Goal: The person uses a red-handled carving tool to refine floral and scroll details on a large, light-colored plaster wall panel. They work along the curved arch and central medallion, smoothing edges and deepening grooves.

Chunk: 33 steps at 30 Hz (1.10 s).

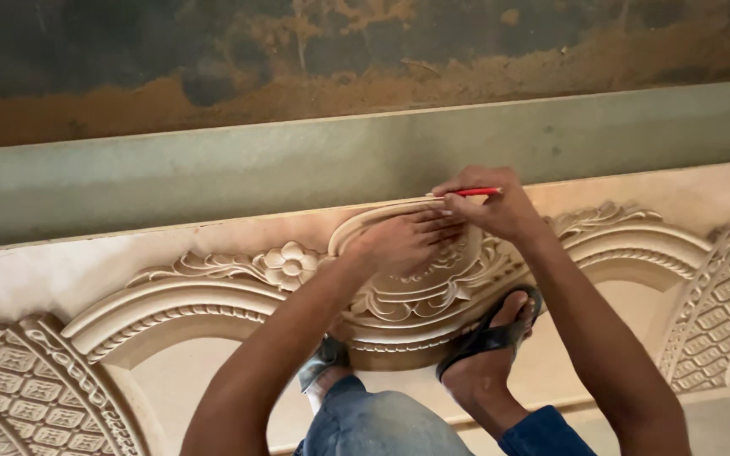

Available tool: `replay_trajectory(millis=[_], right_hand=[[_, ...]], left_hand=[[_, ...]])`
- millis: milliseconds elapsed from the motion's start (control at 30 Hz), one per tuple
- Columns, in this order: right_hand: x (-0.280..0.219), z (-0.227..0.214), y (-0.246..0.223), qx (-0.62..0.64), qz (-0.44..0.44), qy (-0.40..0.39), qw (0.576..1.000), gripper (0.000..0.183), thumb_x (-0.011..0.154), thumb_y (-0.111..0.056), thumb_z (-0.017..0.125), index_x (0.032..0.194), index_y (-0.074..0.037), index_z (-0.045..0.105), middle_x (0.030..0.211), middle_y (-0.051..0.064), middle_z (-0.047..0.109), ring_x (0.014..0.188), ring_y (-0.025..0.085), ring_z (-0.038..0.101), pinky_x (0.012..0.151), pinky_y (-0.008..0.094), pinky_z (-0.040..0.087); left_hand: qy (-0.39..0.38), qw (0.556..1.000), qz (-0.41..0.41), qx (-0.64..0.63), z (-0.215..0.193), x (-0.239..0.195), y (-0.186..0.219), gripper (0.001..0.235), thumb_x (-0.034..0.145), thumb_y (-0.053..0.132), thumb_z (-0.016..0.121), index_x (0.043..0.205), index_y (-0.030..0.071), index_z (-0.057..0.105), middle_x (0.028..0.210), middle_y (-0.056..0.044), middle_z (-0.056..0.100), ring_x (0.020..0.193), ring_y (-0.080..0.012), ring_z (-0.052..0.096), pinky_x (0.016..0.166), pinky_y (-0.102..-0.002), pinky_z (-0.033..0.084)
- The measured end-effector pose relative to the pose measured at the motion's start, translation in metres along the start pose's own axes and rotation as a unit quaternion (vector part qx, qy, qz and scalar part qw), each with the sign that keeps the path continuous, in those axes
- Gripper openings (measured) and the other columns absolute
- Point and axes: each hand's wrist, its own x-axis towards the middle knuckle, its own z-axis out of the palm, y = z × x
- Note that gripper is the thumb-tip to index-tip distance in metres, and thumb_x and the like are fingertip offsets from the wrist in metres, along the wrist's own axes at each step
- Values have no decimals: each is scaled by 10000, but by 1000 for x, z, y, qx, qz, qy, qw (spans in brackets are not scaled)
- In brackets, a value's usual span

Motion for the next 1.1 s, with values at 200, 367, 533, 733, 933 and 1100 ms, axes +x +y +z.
replay_trajectory(millis=[200,367,533,733,933,1100], right_hand=[[3,20,10,31,-14,-39,999,196,860,-49,753,1052,-56,794,887,73,765,785,176,701,712,302,565],[-2,8,24,19,3,-38,999,169,868,-55,755,1033,-55,791,918,72,778,823,161,732,736,289,587],[-20,-17,30,-11,41,-22,999,170,868,-57,765,1036,-50,790,933,74,781,852,155,753,754,286,580],[-10,2,28,5,-18,-28,999,194,858,-33,749,1047,-41,790,912,71,765,813,155,720,725,288,571],[-23,-18,28,20,51,-14,998,133,877,-46,767,1009,-33,777,876,63,759,807,155,719,715,295,562],[-13,-3,23,30,-5,-18,999,152,870,-36,752,1020,-28,775,926,72,766,840,161,730,749,296,584]], left_hand=[[-100,989,-25,-102,-8,3,3,552,952,264,526,1475,88,527,1476,-123,557,1376,-264,519,1243,-449,293],[-56,996,1,-74,-7,6,-2,563,964,246,523,1491,49,527,1534,-130,515,1435,-255,468,1269,-420,264],[-21,999,4,-50,-3,2,-1,560,961,250,522,1475,29,518,1615,-106,445,1525,-232,370,1299,-391,199],[-73,995,-9,-72,-4,5,0,560,971,231,505,1499,45,515,1566,-111,455,1482,-259,373,1286,-418,194],[1,999,16,-41,-6,5,-2,553,937,276,534,1439,44,536,1589,-102,487,1494,-228,411,1273,-386,222],[-16,999,5,-30,-15,7,0,541,953,274,538,1448,57,553,1544,-99,516,1455,-236,450,1271,-401,237]])
